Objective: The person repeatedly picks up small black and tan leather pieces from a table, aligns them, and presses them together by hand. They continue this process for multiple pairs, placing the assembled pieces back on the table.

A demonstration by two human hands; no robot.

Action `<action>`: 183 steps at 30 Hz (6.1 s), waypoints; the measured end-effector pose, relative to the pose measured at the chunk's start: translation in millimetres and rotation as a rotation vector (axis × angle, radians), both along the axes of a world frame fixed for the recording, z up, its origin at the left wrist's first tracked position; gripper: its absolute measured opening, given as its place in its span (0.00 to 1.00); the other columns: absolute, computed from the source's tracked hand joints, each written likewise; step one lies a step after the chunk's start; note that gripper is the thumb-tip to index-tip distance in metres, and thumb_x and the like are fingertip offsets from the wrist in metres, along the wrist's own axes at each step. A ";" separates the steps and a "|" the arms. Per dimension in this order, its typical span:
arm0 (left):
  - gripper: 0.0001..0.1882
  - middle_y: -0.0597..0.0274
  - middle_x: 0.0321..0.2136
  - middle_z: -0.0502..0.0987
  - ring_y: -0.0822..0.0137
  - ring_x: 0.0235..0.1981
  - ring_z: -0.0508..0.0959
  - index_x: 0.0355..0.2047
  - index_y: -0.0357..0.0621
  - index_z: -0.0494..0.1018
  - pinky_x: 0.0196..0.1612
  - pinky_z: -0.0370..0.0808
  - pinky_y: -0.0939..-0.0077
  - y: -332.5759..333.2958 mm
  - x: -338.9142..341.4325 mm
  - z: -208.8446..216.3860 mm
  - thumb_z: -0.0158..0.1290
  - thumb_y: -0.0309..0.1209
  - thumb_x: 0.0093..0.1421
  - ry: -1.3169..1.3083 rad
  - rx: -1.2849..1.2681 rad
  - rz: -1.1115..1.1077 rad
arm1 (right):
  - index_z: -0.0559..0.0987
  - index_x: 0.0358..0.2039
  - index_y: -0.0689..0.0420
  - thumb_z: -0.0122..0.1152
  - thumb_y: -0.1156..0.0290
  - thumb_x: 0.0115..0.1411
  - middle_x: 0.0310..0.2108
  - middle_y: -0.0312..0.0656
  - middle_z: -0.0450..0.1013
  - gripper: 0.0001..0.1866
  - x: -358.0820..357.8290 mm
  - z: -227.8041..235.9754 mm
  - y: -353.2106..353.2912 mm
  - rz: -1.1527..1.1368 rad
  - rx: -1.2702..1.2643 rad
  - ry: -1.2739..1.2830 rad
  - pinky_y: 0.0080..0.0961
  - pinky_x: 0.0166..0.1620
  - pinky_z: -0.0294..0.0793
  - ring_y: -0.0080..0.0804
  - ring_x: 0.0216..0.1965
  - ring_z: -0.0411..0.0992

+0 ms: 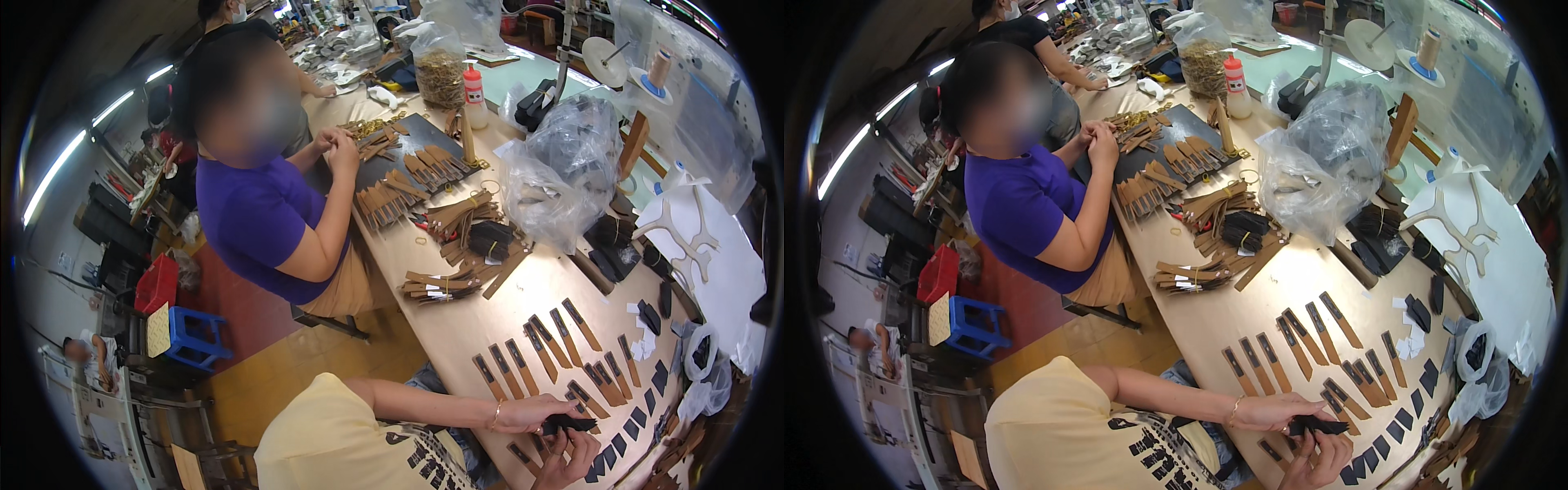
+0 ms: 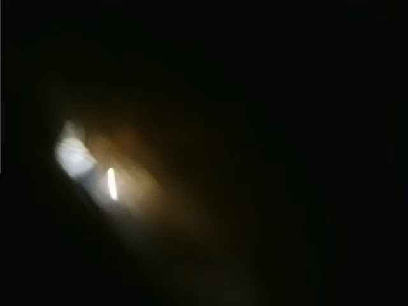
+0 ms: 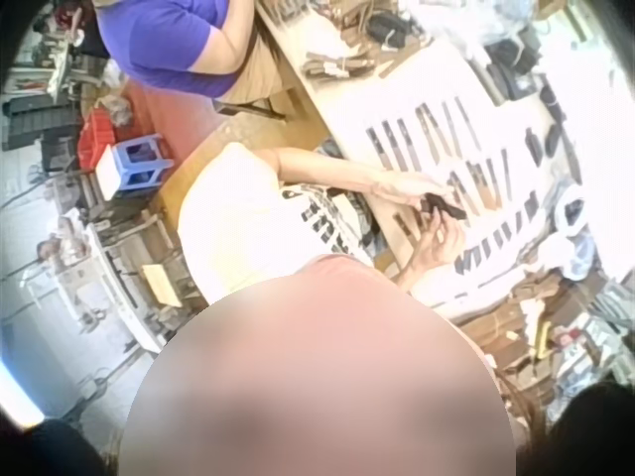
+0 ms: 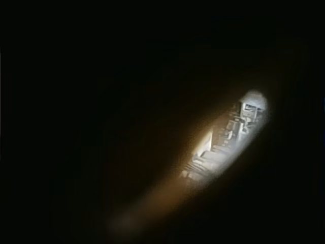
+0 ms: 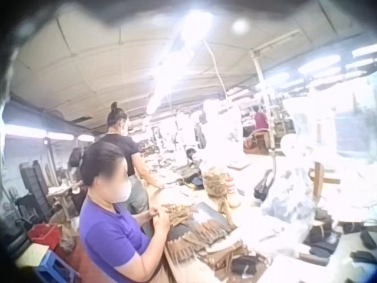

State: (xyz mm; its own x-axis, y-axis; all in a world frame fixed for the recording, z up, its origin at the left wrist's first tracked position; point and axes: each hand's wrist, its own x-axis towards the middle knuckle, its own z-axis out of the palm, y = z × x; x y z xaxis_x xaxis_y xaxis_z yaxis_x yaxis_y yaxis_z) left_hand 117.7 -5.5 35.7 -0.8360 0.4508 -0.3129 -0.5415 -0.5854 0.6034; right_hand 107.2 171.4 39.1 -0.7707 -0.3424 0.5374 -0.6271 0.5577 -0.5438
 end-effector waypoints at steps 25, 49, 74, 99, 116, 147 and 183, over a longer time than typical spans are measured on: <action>0.20 0.71 0.39 0.78 0.85 0.30 0.73 0.61 0.43 0.68 0.29 0.67 0.89 -15.3 3.2 -8.7 0.43 0.30 0.70 -0.062 0.045 0.051 | 0.84 0.39 0.56 0.72 0.79 0.52 0.36 0.44 0.75 0.13 -1.9 10.6 -16.1 0.138 0.064 0.035 0.35 0.43 0.76 0.42 0.40 0.75; 0.19 0.71 0.37 0.78 0.86 0.25 0.71 0.60 0.44 0.70 0.27 0.69 0.91 -20.7 5.7 -11.5 0.45 0.31 0.70 -0.049 0.016 0.055 | 0.83 0.40 0.57 0.70 0.81 0.53 0.35 0.44 0.73 0.12 0.9 17.0 -21.8 0.194 0.035 0.037 0.35 0.43 0.74 0.42 0.39 0.73; 0.19 0.73 0.41 0.78 0.88 0.28 0.71 0.60 0.44 0.70 0.28 0.69 0.91 -26.9 7.2 2.9 0.44 0.30 0.70 -0.094 0.035 0.081 | 0.83 0.40 0.57 0.70 0.81 0.54 0.36 0.45 0.73 0.13 0.8 15.3 -23.1 0.175 0.061 0.051 0.36 0.44 0.74 0.43 0.40 0.73; 0.18 0.75 0.39 0.78 0.88 0.26 0.71 0.59 0.47 0.71 0.27 0.68 0.91 -23.8 7.1 -1.7 0.46 0.31 0.70 -0.075 0.063 0.078 | 0.83 0.40 0.57 0.69 0.80 0.55 0.37 0.44 0.73 0.12 3.9 21.2 -20.9 0.169 0.069 0.051 0.36 0.45 0.74 0.43 0.41 0.72; 0.23 0.48 0.48 0.78 0.64 0.45 0.80 0.61 0.30 0.64 0.50 0.77 0.73 -31.1 6.9 21.8 0.46 0.29 0.68 0.015 -0.109 0.083 | 0.81 0.41 0.65 0.62 0.80 0.60 0.38 0.39 0.78 0.08 41.2 13.4 69.5 -0.454 -0.611 -0.712 0.19 0.44 0.75 0.24 0.38 0.75; 0.18 0.53 0.48 0.77 0.67 0.41 0.81 0.55 0.34 0.71 0.47 0.80 0.76 42.8 7.6 22.5 0.55 0.25 0.65 0.046 -0.431 -0.274 | 0.80 0.39 0.62 0.67 0.83 0.51 0.39 0.44 0.76 0.13 52.0 18.7 77.2 -0.440 -0.284 -0.498 0.27 0.42 0.74 0.36 0.38 0.76; 0.17 0.63 0.41 0.80 0.80 0.34 0.79 0.52 0.36 0.74 0.39 0.79 0.85 -7.8 -9.6 10.0 0.56 0.24 0.62 0.245 -0.361 0.219 | 0.84 0.31 0.55 0.66 0.59 0.57 0.30 0.42 0.79 0.12 84.6 -37.5 116.4 -0.692 0.578 -0.199 0.33 0.36 0.77 0.40 0.33 0.77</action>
